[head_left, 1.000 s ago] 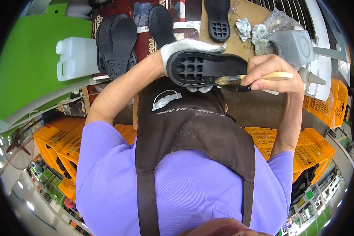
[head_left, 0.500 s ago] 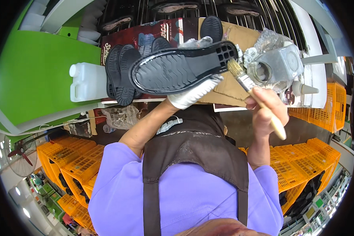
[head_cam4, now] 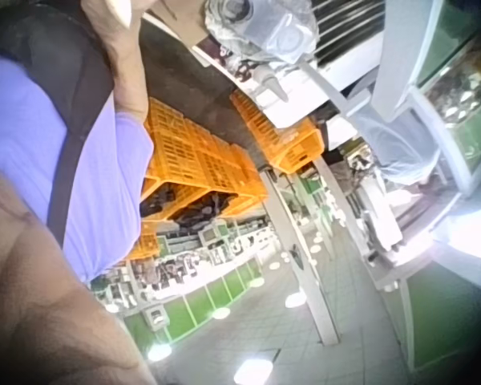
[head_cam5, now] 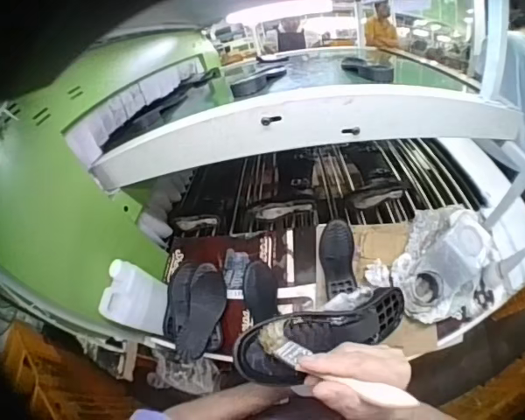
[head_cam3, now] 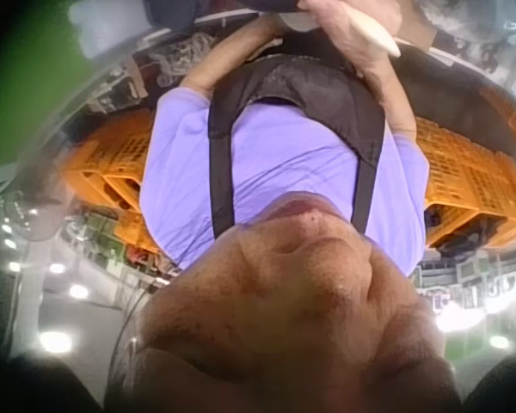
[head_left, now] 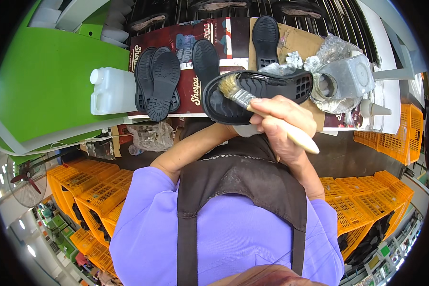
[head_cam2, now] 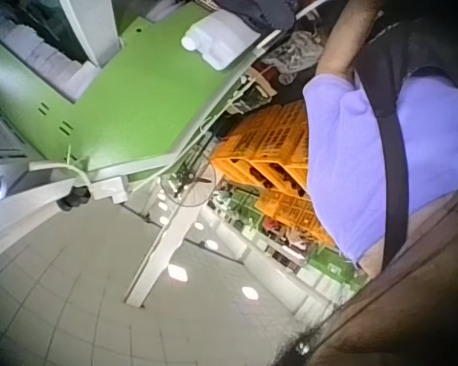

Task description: The person applies a dark liquid adhesive to the soles of black slip-on shoes using a brush. They hold the shoes with gloved hands, systematically coating the textured surfaces and dipping the brush into a container to reload the adhesive.

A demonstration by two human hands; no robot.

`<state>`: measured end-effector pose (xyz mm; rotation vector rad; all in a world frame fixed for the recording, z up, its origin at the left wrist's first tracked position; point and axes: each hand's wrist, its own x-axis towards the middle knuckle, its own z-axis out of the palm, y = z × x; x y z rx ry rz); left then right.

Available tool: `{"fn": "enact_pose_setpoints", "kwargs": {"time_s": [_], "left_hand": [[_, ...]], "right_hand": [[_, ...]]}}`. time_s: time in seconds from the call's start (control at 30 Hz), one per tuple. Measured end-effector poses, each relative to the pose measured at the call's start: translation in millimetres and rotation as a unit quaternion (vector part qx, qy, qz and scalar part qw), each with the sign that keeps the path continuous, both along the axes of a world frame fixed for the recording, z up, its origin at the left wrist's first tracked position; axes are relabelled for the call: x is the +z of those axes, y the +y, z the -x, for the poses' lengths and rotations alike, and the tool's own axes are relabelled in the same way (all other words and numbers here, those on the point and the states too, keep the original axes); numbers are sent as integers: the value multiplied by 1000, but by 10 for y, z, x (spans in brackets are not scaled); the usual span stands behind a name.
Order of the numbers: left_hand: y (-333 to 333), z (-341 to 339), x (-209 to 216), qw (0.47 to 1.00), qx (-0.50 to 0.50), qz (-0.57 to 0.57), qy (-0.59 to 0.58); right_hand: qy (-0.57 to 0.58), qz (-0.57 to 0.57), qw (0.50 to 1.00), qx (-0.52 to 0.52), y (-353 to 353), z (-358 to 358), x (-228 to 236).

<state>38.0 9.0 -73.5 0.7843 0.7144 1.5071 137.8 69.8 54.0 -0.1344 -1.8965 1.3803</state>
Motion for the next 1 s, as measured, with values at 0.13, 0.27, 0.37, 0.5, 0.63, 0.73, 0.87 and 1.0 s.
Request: {"fn": "enact_pose_setpoints", "kwargs": {"time_s": [0.13, 0.27, 0.37, 0.5, 0.63, 0.73, 0.87, 1.0], "left_hand": [[-44, -22, -69, 996, -61, 15, -61], [-83, 33, 232, 975, -43, -9, 218], [-92, 118, 613, 914, -103, -14, 392], [-73, 261, 621, 919, -155, -88, 352], [-124, 476, 520, 935, -217, -30, 280], [-210, 477, 535, 984, -102, 74, 123], [-280, 418, 456, 978, -15, 170, -121], [-271, 397, 360, 972, -20, 91, -218]], "right_hand": [[-37, 31, 997, 55, 118, 65, 50], [-92, 41, 986, 129, 404, 105, 18], [-149, 43, 968, 199, 636, 127, 74], [-255, 112, 941, 193, 735, 113, 106], [-299, 162, 908, 247, 862, 7, 13], [-297, 134, 913, 245, 950, -134, 36], [-193, -86, 973, 94, 992, -182, -43], [-150, -245, 958, -3, 759, -137, -227]]}}
